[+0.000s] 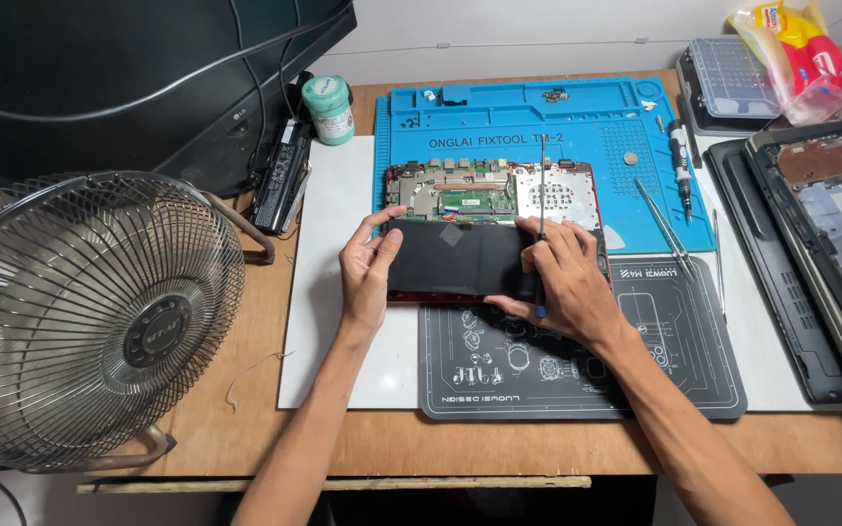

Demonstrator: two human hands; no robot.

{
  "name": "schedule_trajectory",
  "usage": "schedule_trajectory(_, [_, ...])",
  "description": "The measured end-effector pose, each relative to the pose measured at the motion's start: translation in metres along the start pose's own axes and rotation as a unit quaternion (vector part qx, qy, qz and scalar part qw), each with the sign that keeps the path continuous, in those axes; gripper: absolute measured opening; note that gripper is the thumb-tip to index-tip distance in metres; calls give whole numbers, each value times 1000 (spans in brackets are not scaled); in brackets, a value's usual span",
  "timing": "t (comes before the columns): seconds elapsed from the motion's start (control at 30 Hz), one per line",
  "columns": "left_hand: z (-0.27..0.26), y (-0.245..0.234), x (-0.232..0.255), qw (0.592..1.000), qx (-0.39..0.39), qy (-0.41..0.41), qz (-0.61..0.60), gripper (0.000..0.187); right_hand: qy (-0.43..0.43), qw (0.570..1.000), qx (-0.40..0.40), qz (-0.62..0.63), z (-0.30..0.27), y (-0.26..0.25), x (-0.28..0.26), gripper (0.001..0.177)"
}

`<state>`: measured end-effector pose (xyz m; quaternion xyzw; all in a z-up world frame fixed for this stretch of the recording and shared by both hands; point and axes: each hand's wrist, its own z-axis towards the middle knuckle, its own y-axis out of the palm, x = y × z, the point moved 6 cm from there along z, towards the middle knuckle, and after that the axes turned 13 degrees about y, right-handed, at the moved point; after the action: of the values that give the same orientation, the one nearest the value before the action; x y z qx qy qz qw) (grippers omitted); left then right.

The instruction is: The person removes a laptop battery and sets it aside. They then use a screwdriver to unscrew and remove the motherboard from the laptop chassis, disconnecting cables as needed. Finally, they lift the motherboard out of the case and inspect it.

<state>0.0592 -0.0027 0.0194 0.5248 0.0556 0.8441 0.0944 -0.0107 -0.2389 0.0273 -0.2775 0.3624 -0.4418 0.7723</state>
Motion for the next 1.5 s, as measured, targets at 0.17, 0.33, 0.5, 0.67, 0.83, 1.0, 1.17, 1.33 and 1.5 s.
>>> schedule_trajectory(0.17, [-1, 2, 5, 1000, -1, -4, 1, 30, 4, 1000, -4, -2, 0, 0, 0, 50])
schedule_trajectory(0.33, [0, 4, 8, 1000, -3, -4, 11, 31, 5, 1000, -5, -7, -1, 1, 2, 50])
schedule_trajectory(0.5, [-1, -1, -8, 1000, -4, 0, 14, 34, -1, 1000, -3, 0, 1, -1, 1, 50])
schedule_trajectory(0.67, [-1, -2, -10, 1000, 4, 3, 14, 35, 0, 1000, -3, -2, -2, 4, 8, 51])
schedule_trajectory(0.83, [-2, 0, -1, 1000, -6, 21, 13, 37, 3, 1000, -8, -3, -1, 3, 14, 52])
schedule_trajectory(1.0, [-2, 11, 13, 999, -36, 31, 0, 40, 25, 999, -24, 21, 4, -9, 22, 54])
schedule_trajectory(1.17, [-2, 31, 10, 996, -49, 7, -69, 47, 55, 998, -29, 26, 6, -38, 35, 56])
schedule_trajectory(1.33, [4, 76, -4, 986, -85, -21, -141, 50, 111, 993, -32, 2, -8, -75, 52, 56])
schedule_trajectory(1.5, [9, 154, -37, 956, -108, -64, -263, 52, 165, 985, 12, -46, -26, -116, 87, 58])
